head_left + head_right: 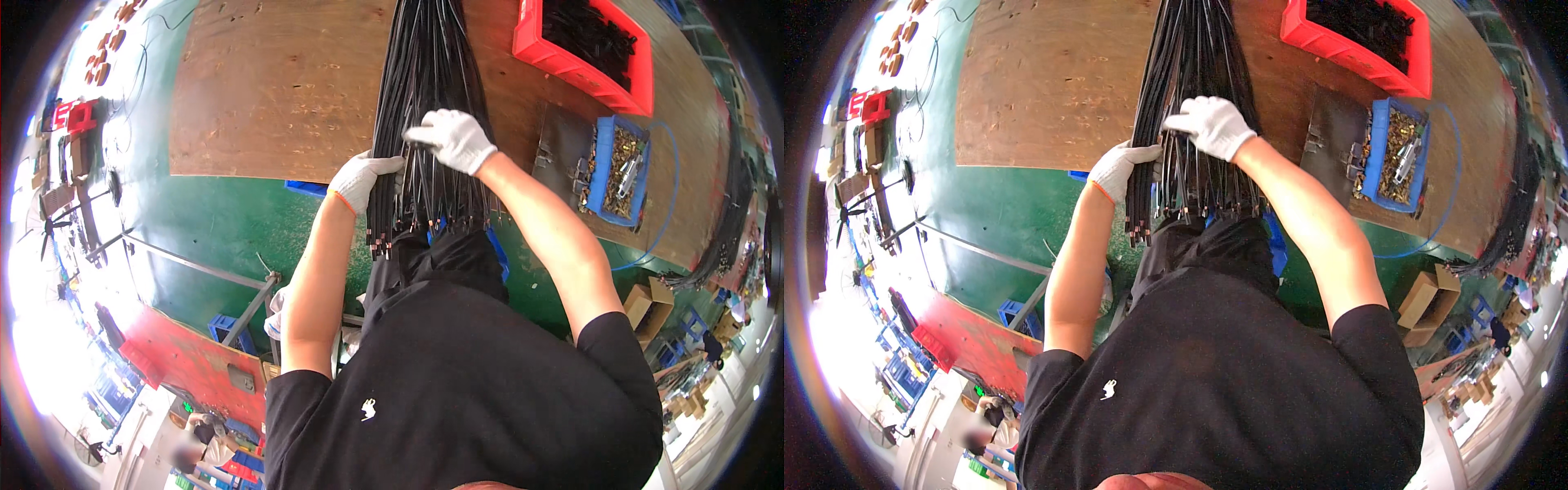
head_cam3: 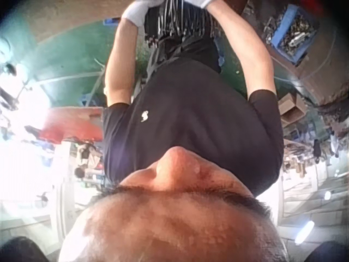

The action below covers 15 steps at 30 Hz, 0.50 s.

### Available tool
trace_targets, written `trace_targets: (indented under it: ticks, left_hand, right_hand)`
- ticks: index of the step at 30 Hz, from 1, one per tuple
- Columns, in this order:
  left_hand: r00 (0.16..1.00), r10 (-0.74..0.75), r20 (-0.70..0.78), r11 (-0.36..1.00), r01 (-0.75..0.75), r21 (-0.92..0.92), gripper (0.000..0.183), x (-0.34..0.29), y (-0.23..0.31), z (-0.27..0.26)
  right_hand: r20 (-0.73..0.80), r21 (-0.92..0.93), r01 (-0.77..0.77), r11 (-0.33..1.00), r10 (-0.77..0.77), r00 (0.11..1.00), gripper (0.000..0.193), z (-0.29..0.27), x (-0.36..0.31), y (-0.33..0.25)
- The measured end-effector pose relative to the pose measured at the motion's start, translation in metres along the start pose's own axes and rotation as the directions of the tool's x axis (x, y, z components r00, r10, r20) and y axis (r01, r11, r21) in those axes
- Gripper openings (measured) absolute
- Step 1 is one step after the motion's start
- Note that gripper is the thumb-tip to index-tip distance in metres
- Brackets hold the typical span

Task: The person is assembling cable components by attaching connectors to long black cables on a workshop table.

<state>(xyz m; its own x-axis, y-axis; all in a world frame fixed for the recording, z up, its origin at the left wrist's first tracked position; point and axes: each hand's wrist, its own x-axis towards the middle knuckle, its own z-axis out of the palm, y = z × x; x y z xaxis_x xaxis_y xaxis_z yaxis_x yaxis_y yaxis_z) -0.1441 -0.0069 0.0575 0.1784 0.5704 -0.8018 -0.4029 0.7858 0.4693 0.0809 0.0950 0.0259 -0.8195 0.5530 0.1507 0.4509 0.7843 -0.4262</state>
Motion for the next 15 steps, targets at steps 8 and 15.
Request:
trace_targets:
  ticks: [8,15]
  left_hand:
    - [0.999,-0.025,0.025,0.991,0.028,-0.129,0.015,0.006,-0.005,-0.018]
    - [0.994,-0.071,0.081,0.985,0.082,-0.150,0.017,0.018,-0.023,-0.002]
  right_hand:
    - [0.125,0.285,-0.458,0.842,0.441,0.889,0.043,-0.017,0.019,0.002]
    - [0.341,0.634,-0.605,0.482,0.528,0.778,0.040,-0.025,-0.047,-0.044]
